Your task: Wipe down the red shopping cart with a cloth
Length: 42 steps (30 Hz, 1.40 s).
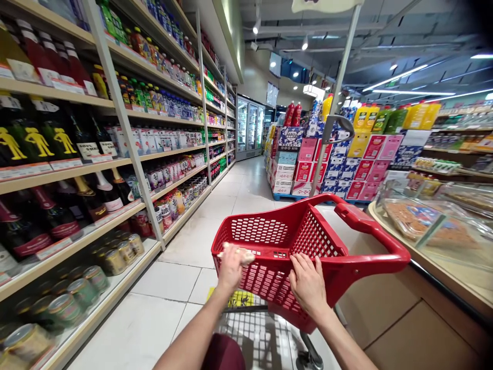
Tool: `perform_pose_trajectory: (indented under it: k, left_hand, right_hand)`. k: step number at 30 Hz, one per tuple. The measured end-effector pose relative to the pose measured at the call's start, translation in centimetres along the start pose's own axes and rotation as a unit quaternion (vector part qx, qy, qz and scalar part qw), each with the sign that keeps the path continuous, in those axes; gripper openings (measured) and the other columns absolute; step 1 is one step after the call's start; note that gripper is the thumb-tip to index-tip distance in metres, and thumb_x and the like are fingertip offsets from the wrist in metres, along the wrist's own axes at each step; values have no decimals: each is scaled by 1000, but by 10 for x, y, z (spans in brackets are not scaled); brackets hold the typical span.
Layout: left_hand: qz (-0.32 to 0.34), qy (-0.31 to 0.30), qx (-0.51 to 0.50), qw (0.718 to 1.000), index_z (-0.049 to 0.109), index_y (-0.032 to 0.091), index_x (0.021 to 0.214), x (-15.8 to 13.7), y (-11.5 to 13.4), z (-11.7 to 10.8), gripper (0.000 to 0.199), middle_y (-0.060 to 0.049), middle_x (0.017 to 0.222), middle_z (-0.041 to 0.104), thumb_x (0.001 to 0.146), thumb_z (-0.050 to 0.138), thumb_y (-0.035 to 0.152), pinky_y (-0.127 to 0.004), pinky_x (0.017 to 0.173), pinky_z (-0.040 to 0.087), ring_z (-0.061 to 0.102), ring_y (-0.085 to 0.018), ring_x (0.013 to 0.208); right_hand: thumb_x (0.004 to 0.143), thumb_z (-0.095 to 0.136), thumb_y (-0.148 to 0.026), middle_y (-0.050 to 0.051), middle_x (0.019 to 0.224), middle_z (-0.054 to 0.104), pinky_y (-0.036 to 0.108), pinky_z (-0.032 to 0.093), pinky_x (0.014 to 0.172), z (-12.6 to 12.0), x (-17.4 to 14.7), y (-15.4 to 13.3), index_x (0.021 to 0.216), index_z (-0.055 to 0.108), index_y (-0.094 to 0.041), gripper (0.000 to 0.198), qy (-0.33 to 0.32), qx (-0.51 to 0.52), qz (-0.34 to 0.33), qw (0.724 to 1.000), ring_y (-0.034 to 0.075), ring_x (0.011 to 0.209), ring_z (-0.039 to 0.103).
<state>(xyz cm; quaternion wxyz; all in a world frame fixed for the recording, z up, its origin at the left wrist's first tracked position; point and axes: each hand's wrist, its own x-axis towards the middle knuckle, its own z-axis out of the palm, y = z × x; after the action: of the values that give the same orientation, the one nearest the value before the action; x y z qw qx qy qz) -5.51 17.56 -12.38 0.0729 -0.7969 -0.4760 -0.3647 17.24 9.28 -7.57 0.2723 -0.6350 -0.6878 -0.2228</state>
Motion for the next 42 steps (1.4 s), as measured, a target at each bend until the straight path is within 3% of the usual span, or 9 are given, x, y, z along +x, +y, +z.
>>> perform_pose_trajectory:
  k: [4,10,16,22,28,30,34,36,42]
  left_hand:
    - [88,-73,-41,993,49,21,116,8,23,5,47,-6,122,50,73,39,6,-47,101,32,37,-21,119]
    - [-66,1,0,998,53,16,110,3,-14,-14,45,-9,118,51,70,36,3,-50,101,31,37,-24,119]
    - [84,-82,-60,991,49,21,117,15,41,6,49,-6,122,49,71,41,5,-48,102,31,36,-21,120]
    - [-22,-32,-21,999,53,18,110,16,14,-5,43,-8,118,51,72,38,7,-50,100,32,38,-23,117]
    - [98,-90,-72,989,49,21,116,25,71,10,45,-5,118,52,74,42,8,-46,102,31,39,-21,116]
    - [89,-90,-70,990,51,21,113,23,57,6,43,-5,117,53,74,40,7,-46,101,32,39,-21,115]
    - [-18,-19,-23,999,54,19,107,8,-14,-13,42,-6,115,52,72,36,6,-50,101,31,39,-23,115]
    - [-34,-1,-15,999,54,18,107,5,-26,-15,42,-7,114,52,71,35,5,-49,100,32,39,-23,114]
    - [98,-84,-74,989,52,22,112,23,52,6,43,-5,114,54,73,41,7,-45,101,32,41,-20,112]
  right_hand:
    - [79,38,-18,6,106,63,45,12,103,-7,3,9,104,59,-17,33,-23,3,-20,1000,21,104,50]
    - [80,39,-19,8,105,63,46,12,102,-10,4,19,102,60,-16,31,0,-26,13,1000,22,105,49]
    - [78,41,-18,7,106,62,44,14,103,-11,3,19,103,60,-16,32,-7,-27,3,1000,22,105,49]
    - [76,39,-15,7,109,61,44,13,103,-14,1,15,105,59,-16,35,-4,-12,13,1000,22,108,48]
    - [75,39,-13,6,109,62,43,13,104,-16,0,15,107,57,-15,37,-6,-2,16,1000,21,107,49]
    - [75,39,-12,6,110,61,42,13,104,-18,0,18,107,57,-15,37,-10,5,6,1000,20,108,49]
    - [75,39,-12,7,109,61,43,12,104,-19,-1,18,107,57,-15,37,-10,3,17,1000,21,109,48]
    - [76,39,-14,7,109,62,44,12,104,-18,-1,14,107,57,-14,36,-3,-4,25,1000,21,108,48]
    - [74,38,-11,7,108,62,45,12,104,-16,-3,18,107,57,-15,38,0,-12,7,1000,21,108,49]
